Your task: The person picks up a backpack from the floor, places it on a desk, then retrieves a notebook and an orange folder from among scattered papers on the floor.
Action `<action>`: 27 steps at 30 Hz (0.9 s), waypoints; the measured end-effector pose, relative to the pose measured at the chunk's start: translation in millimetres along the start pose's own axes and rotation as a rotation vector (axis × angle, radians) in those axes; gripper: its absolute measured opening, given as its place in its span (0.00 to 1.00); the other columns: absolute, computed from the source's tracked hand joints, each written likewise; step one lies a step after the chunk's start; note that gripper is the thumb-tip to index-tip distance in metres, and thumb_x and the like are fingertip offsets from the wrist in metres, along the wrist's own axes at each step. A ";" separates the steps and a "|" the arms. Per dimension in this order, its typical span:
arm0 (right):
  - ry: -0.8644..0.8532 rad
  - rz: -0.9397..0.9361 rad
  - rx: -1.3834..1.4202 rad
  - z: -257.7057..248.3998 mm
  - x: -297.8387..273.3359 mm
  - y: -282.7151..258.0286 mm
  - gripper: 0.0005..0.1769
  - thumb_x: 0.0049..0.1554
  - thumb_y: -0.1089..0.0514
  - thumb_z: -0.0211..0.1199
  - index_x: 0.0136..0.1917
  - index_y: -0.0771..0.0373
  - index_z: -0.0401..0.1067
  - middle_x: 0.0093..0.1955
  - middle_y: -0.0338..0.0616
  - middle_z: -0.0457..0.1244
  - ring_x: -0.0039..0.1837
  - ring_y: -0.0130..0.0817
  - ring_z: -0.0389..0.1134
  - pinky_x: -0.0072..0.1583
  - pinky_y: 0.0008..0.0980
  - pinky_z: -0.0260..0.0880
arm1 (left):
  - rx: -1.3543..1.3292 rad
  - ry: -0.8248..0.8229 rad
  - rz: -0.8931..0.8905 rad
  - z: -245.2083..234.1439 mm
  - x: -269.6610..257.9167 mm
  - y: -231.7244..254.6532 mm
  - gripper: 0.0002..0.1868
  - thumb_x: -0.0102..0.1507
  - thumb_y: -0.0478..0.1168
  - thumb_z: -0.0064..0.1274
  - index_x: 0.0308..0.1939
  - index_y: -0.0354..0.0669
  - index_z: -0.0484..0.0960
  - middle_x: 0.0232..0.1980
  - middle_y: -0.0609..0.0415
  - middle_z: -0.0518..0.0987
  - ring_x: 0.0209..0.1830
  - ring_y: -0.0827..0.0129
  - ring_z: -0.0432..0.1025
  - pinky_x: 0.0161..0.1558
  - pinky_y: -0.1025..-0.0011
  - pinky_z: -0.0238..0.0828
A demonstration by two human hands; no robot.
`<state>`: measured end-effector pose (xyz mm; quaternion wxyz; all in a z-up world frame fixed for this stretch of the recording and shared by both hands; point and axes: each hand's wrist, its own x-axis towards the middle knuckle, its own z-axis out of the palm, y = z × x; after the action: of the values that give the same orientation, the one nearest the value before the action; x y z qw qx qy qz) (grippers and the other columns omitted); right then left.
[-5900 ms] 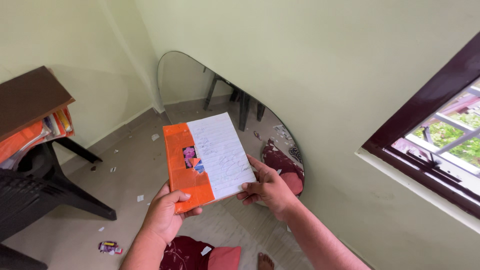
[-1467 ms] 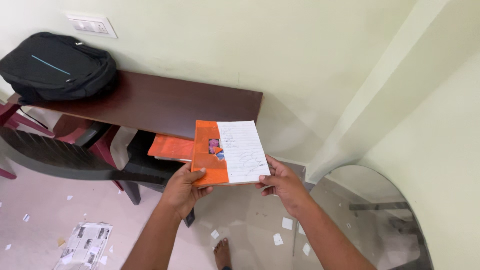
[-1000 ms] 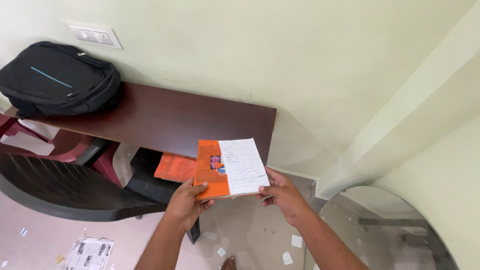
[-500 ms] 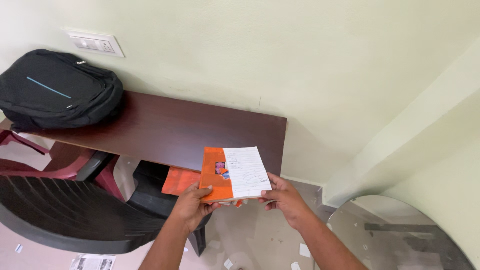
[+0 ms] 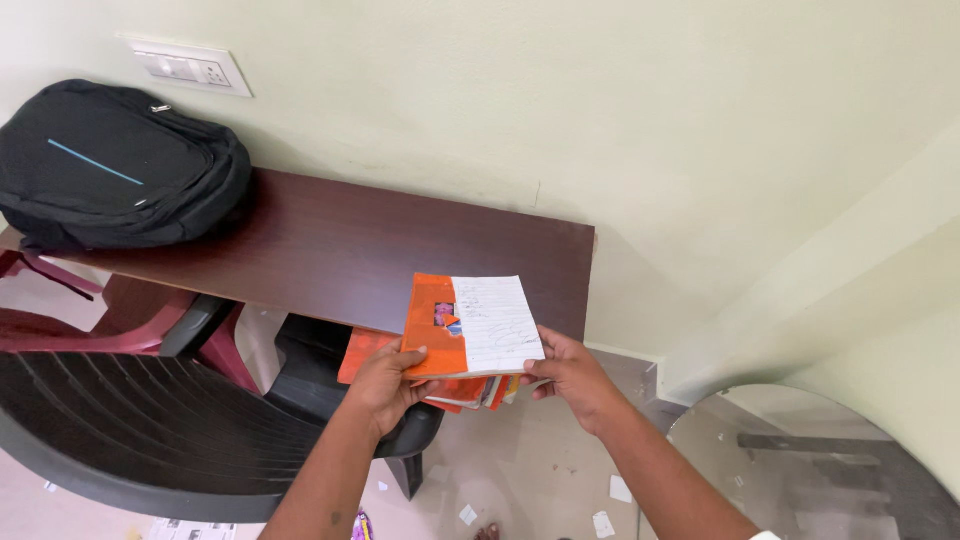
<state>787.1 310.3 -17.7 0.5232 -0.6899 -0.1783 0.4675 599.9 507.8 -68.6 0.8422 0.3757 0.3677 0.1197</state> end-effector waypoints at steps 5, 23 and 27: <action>-0.010 -0.003 0.008 3.6 10.8 -7.3 0.35 0.56 0.63 0.57 0.77 0.58 0.61 0.56 0.39 0.70 0.47 0.27 0.69 0.47 0.30 0.71 | 0.025 0.002 0.006 -0.7 7.5 13.8 0.20 0.67 0.39 0.47 0.63 0.41 0.72 0.51 0.51 0.80 0.45 0.71 0.76 0.46 0.69 0.78; -0.015 0.063 -0.002 3.3 94.1 -26.7 0.38 0.56 0.66 0.57 0.79 0.58 0.57 0.56 0.41 0.71 0.44 0.26 0.68 0.45 0.27 0.72 | 0.065 0.105 -0.017 -9.5 77.7 48.6 0.22 0.67 0.37 0.47 0.66 0.49 0.75 0.53 0.54 0.82 0.47 0.70 0.75 0.49 0.67 0.76; -0.018 0.069 -0.026 5.5 113.8 -19.1 0.39 0.56 0.66 0.57 0.79 0.59 0.54 0.57 0.40 0.71 0.44 0.26 0.68 0.44 0.27 0.71 | 0.140 0.160 -0.043 -17.7 92.0 47.8 0.23 0.67 0.39 0.47 0.67 0.53 0.76 0.52 0.56 0.82 0.44 0.72 0.75 0.46 0.69 0.75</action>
<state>844.0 404.5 -53.0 0.4960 -0.6982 -0.1651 0.4891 655.3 594.4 -90.8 0.7842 0.4150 0.4491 0.1052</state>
